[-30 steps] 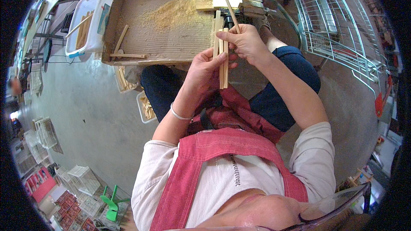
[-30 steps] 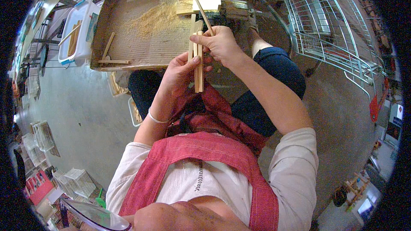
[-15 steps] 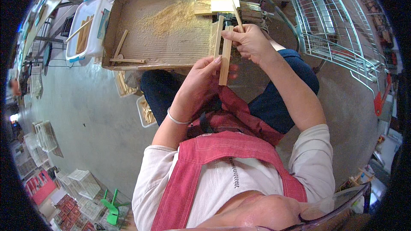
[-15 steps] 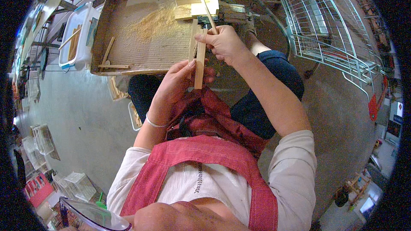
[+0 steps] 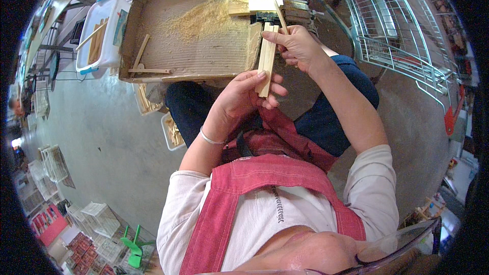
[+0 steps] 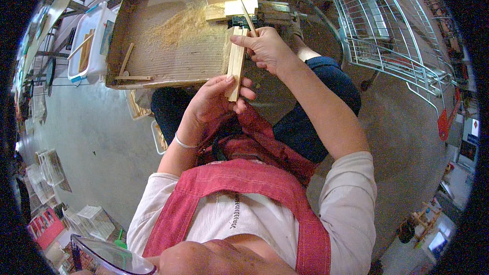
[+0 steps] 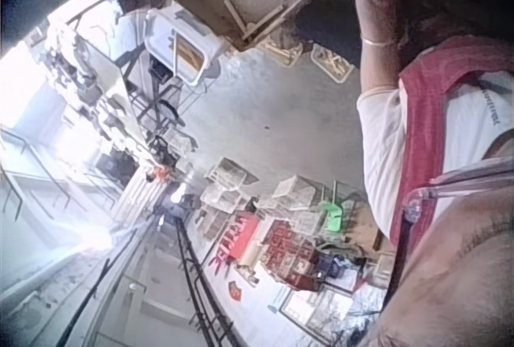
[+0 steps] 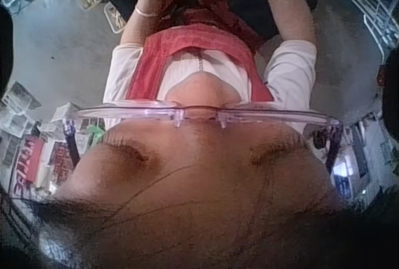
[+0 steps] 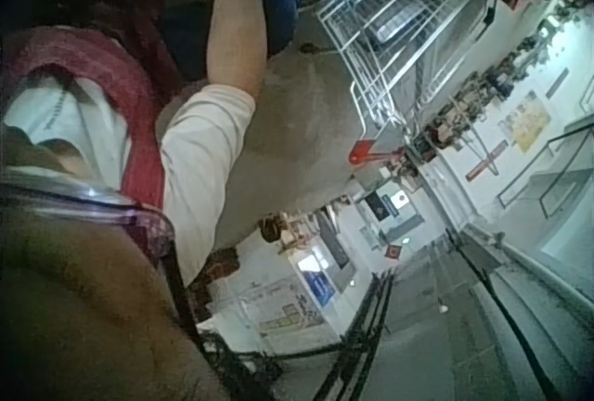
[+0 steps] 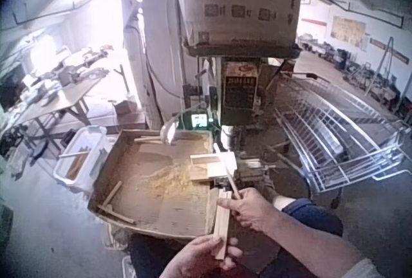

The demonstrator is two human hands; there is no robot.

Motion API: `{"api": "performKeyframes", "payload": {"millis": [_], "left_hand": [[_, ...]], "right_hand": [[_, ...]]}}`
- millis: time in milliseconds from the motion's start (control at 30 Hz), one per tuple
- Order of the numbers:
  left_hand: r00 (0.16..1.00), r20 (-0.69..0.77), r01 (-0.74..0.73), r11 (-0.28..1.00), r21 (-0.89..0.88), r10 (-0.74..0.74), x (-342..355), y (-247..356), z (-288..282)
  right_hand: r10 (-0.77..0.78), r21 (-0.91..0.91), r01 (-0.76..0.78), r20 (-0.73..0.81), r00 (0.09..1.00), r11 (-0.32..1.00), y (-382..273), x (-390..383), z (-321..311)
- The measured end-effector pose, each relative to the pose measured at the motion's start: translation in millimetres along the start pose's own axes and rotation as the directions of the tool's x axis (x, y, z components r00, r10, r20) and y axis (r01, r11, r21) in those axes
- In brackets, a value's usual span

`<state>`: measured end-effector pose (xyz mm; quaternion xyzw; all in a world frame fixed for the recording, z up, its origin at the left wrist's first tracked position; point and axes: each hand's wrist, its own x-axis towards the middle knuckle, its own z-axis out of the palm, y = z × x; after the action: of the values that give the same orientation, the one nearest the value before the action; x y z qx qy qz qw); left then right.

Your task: The person sits at a workbench and repeatedly feeds small wooden sticks into a sharpening machine, then collects the finished sticks in a plastic container. The person handles the sticks one at a time, aligning them before insertion and stacking the output.

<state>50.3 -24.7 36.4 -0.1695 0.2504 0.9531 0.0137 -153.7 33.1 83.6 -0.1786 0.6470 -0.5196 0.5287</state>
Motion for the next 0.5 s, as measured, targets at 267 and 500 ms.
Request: {"api": "performKeyframes", "payload": {"millis": [267,500], "left_hand": [[1.000,-0.013,-0.007,1.000,-0.018,0.007,-1.5,-1.3,2.1],[0.999,-0.033,-0.025,1.000,-0.016,0.025,-1.7,-2.6,3.9]], "right_hand": [[-0.015,-0.018,0.015,-0.019,1.000,1.000,2.8,3.6,-0.3],[0.010,-0.044,-0.014,-0.070,0.997,0.999,2.4,4.1,1.2]]}}
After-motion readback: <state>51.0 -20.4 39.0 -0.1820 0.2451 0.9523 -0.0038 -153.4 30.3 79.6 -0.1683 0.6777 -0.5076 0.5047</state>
